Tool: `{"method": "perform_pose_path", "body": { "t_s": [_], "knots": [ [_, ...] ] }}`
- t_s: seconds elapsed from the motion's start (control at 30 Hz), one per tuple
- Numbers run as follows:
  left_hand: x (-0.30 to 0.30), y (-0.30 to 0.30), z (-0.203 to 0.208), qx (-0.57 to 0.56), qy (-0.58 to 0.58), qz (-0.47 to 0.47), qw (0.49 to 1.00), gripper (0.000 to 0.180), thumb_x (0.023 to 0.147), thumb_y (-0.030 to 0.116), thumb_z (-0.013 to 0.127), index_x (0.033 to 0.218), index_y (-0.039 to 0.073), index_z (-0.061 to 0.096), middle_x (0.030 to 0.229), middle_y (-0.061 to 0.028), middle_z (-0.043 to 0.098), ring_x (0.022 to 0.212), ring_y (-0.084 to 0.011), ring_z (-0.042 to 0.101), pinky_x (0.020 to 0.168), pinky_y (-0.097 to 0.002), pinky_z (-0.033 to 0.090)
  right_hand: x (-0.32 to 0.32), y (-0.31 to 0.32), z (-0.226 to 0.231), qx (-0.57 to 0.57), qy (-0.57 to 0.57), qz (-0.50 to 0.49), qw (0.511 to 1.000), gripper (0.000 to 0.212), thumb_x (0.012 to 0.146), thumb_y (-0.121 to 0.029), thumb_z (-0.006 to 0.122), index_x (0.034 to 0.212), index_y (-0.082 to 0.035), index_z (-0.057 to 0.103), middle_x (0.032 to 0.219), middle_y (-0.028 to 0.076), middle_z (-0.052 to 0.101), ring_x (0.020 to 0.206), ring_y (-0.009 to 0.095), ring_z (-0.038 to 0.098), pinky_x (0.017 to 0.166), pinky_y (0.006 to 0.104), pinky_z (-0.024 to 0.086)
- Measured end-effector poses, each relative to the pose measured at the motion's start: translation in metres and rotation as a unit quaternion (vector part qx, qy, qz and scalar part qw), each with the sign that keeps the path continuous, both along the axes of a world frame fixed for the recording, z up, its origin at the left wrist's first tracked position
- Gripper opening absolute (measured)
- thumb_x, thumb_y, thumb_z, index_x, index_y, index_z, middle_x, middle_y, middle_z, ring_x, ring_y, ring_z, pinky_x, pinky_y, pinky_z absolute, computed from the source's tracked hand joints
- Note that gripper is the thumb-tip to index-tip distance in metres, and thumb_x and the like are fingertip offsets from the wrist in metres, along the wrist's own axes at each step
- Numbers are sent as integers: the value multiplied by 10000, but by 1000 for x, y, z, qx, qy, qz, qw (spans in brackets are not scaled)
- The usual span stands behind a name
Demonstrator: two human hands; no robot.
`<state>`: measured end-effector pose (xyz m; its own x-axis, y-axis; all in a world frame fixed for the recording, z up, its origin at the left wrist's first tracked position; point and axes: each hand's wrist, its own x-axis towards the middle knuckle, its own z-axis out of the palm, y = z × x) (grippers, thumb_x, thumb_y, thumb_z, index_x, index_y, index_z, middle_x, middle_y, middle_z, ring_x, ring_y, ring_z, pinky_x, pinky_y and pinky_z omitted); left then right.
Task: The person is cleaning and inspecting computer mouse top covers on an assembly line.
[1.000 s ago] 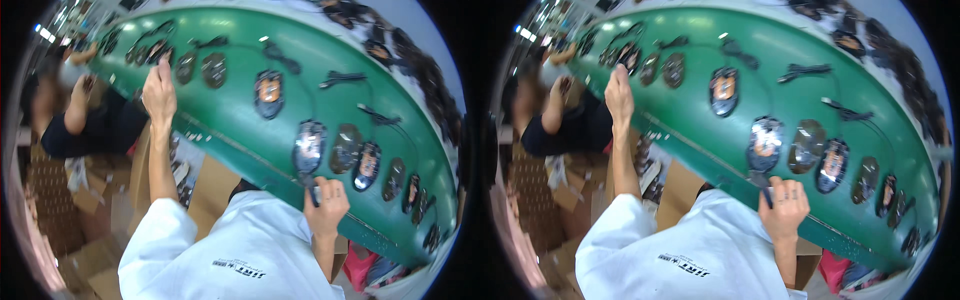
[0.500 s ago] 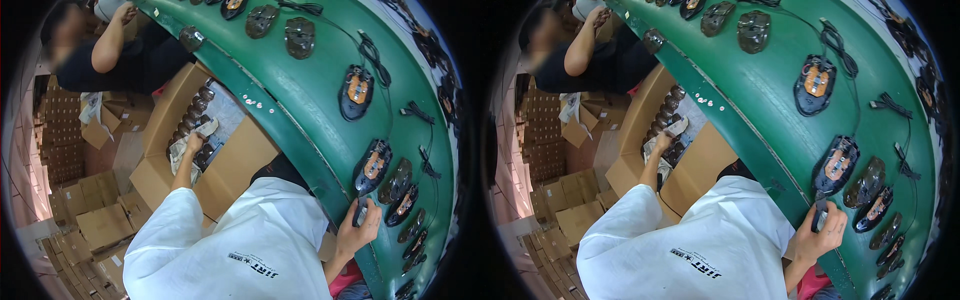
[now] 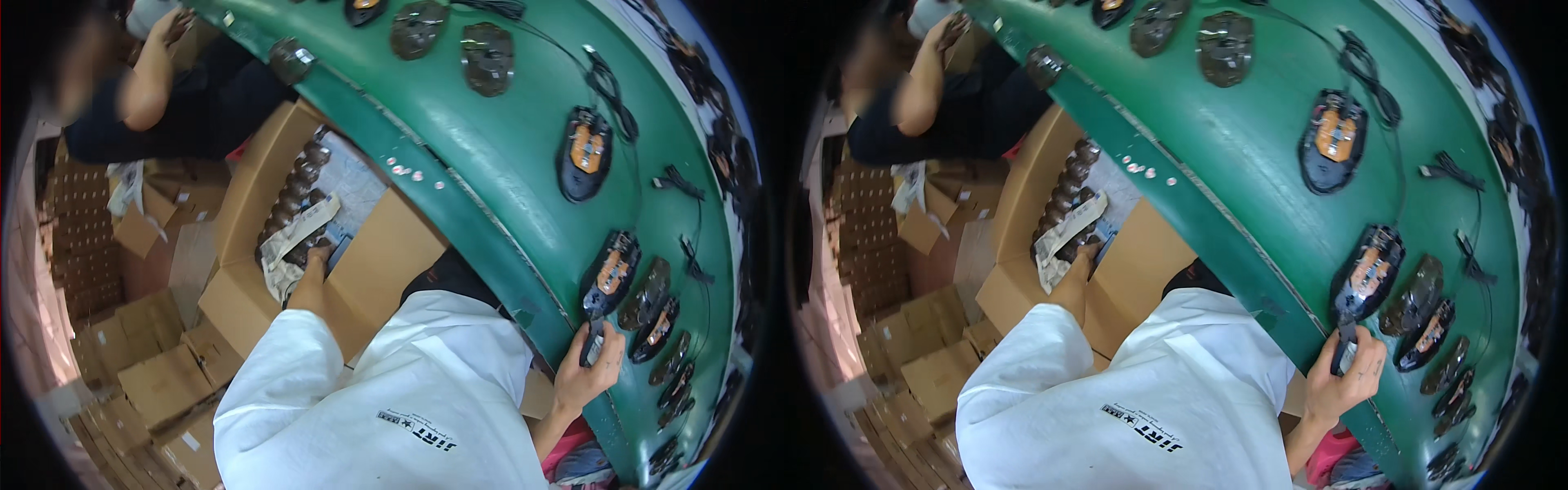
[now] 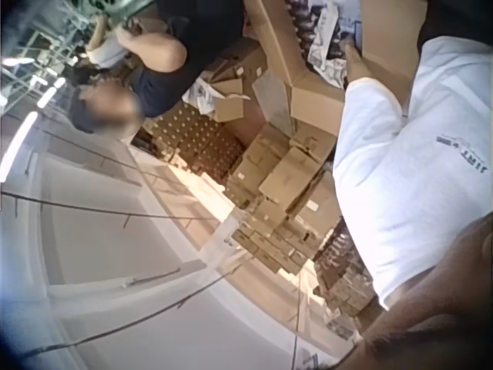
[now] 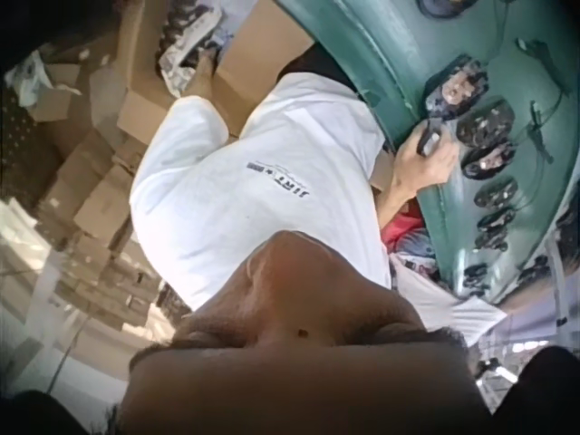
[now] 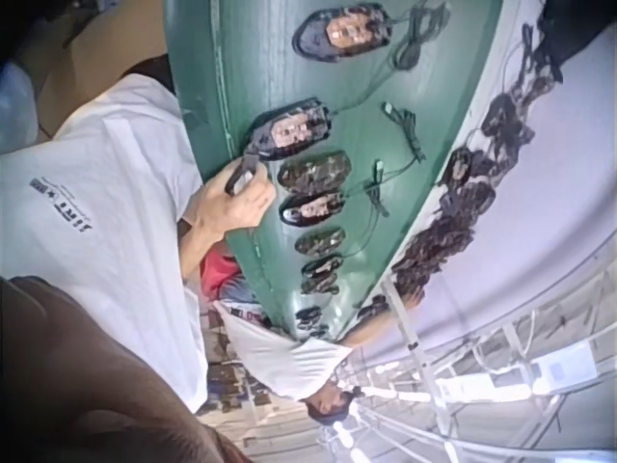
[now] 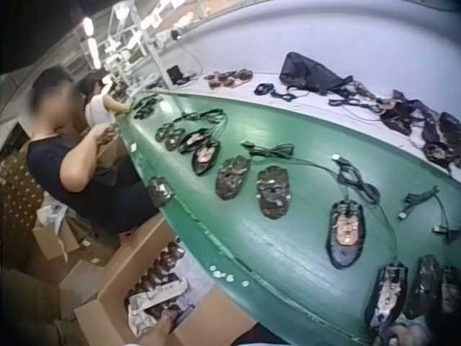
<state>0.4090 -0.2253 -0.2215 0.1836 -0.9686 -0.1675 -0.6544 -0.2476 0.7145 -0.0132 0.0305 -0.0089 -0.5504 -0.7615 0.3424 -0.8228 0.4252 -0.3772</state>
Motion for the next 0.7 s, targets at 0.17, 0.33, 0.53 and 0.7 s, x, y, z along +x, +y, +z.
{"method": "perform_pose_path", "body": {
  "t_s": [0.17, 0.33, 0.53, 0.7],
  "knots": [
    [-11, 14, 37, -37, 111, -23, 993, 98, 852, 32, 584, 930, 8, 640, 848, -102, 669, 715, -182, 608, 660, -287, 492, 2, -8, 5, -12, -32, 6, 999, 334, 703, 20, 693, 1024, -25, 616, 872, 113, 598, 716, 303, 522, 667, 392, 455],
    [-28, 4, 75, -87, 195, 2, 977, 81, 869, 40, 613, 945, 14, 623, 867, -92, 667, 710, -161, 597, 662, -270, 488, 1, 0, 1, -4, -42, -16, 999, 323, 732, 30, 695, 1037, -23, 602, 875, 117, 599, 714, 294, 524, 685, 381, 457],
    [-8, -46, 146, -149, 263, 54, 952, 90, 890, 49, 648, 963, 21, 604, 890, -79, 665, 703, -137, 583, 665, -250, 482, 2, -3, 0, -19, -40, -12, 999, 336, 701, 17, 699, 1021, -38, 612, 862, 101, 581, 709, 282, 513, 662, 374, 447],
    [-128, -36, 234, -82, 412, -159, 894, 219, 899, -3, 630, 1114, 16, 586, 985, -102, 675, 735, -136, 609, 664, -234, 493, 3, -1, 4, -26, -30, -16, 999, 350, 670, 4, 703, 1005, -54, 622, 848, 84, 564, 704, 270, 501, 639, 366, 437]
  ]
}}
